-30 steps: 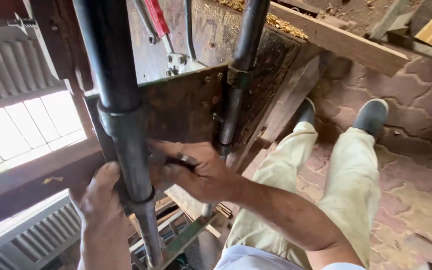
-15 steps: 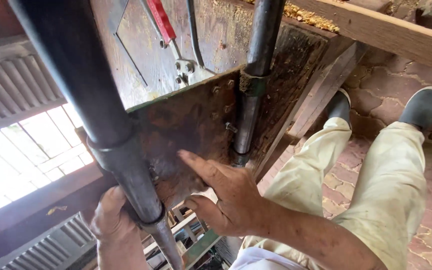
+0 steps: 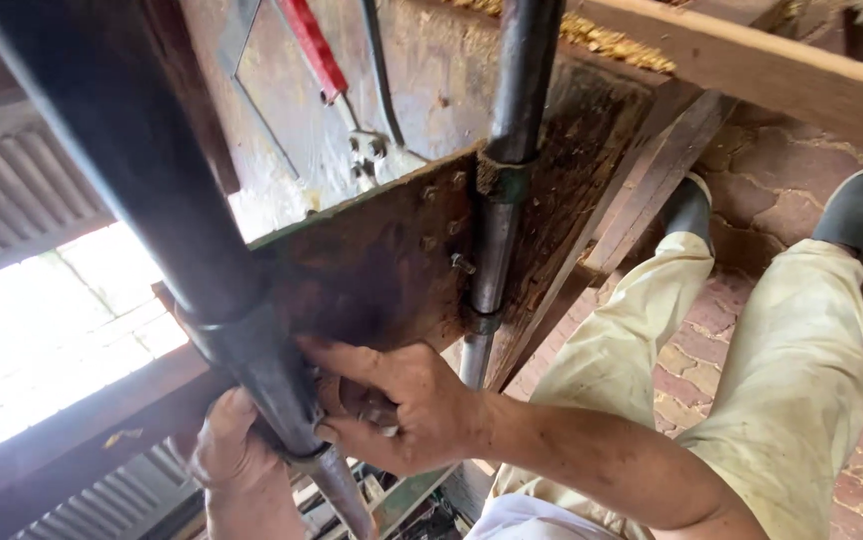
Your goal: Use a wrench and hands to adjust bolts and components of a woodworking machine.
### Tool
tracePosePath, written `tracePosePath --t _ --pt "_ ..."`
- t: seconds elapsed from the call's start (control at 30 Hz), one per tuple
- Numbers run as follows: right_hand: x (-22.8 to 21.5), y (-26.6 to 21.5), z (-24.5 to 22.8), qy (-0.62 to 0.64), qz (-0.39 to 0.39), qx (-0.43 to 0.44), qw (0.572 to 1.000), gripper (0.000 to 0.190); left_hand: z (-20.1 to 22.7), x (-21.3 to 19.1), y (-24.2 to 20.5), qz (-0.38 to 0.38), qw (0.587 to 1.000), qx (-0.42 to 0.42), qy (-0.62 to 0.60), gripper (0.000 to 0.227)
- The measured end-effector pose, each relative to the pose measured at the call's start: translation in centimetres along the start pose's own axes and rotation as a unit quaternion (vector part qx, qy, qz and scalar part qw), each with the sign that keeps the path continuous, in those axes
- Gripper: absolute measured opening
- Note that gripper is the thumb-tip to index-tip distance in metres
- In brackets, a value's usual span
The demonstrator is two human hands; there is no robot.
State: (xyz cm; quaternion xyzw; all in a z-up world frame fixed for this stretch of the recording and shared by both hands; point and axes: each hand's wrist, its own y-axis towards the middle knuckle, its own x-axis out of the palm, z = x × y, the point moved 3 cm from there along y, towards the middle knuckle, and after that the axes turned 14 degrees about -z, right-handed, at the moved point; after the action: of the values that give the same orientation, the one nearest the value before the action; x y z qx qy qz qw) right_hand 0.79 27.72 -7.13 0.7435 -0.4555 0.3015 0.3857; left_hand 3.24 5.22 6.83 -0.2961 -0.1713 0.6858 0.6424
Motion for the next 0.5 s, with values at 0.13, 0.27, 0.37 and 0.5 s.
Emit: tracePosePath --t 0.13,0.27,0.37,0.5 --pt "1.1 -2.7 2.7 -0.023 -0.008 0.074 0.997 0.028 -0.6 -0.6 1.3 -0.115 0.991 -0.02 -0.071 0.04" --pt "0.9 -2.1 2.4 -0.093 0.03 0.055 0.994 0.034 -0.8 -1.8 0.1 -0.076 0.996 0.023 -0.05 0.036" --pt "1.3 -2.3 1.3 -0.133 -0.004 0.042 0.99 0.046 -0.7 -1.8 -0.3 -0.085 0.994 0.014 -0.07 0.036" --pt "-0.2 -4.9 0.1 -0.158 -0.053 0.19 0.968 0.06 -0.7 -2.0 0.0 -0.079 0.995 0.04 -0.042 0.034"
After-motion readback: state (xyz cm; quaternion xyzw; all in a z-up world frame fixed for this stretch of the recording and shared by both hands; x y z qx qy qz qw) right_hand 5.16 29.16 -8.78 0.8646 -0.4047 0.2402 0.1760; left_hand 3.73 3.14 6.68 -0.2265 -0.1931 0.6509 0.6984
